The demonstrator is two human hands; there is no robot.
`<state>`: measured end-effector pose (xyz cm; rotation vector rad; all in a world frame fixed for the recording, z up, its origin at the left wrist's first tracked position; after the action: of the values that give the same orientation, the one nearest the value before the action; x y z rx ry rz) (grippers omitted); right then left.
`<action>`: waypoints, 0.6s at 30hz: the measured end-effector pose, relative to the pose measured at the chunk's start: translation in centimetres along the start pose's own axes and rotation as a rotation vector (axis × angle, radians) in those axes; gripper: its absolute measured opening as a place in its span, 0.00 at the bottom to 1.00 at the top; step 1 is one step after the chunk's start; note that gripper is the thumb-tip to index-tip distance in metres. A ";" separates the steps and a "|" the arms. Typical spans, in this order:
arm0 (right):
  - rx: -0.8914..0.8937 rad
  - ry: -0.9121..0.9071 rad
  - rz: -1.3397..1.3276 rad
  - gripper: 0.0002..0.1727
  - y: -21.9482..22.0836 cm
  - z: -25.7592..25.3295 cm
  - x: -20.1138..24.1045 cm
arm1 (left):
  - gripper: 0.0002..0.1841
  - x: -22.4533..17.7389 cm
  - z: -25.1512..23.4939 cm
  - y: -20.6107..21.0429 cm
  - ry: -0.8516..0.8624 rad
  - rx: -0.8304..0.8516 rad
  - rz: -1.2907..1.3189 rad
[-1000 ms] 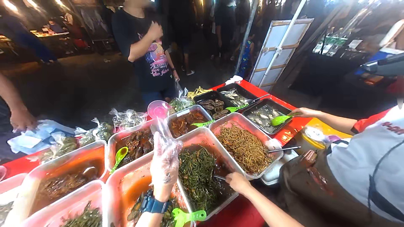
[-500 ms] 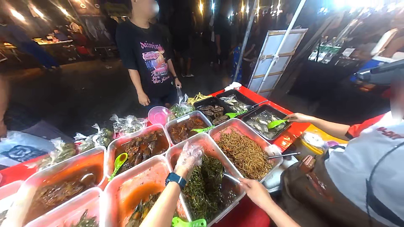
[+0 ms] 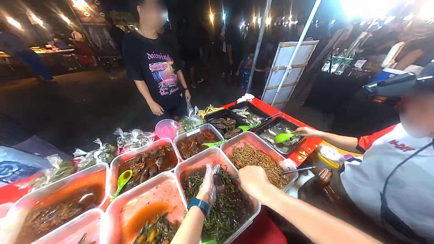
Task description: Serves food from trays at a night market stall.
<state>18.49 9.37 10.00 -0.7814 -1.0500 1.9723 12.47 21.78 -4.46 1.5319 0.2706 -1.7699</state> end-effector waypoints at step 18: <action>0.012 -0.037 0.247 0.20 -3.6 -3.7 17.4 | 0.24 -1.6 0.8 -1.8 0.176 -0.314 0.381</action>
<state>13.43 26.69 8.50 -0.9072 -1.0009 2.2060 10.64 23.15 -3.38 1.4029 0.3043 -1.2359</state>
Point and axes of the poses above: each hand's wrist, its own z-axis away from the middle knuckle, its own y-axis out of the palm, x = y × z, the point moved 6 cm from there along -z, towards the middle knuckle, and after that the axes turned 15 degrees about y, right-handed, at the moved point
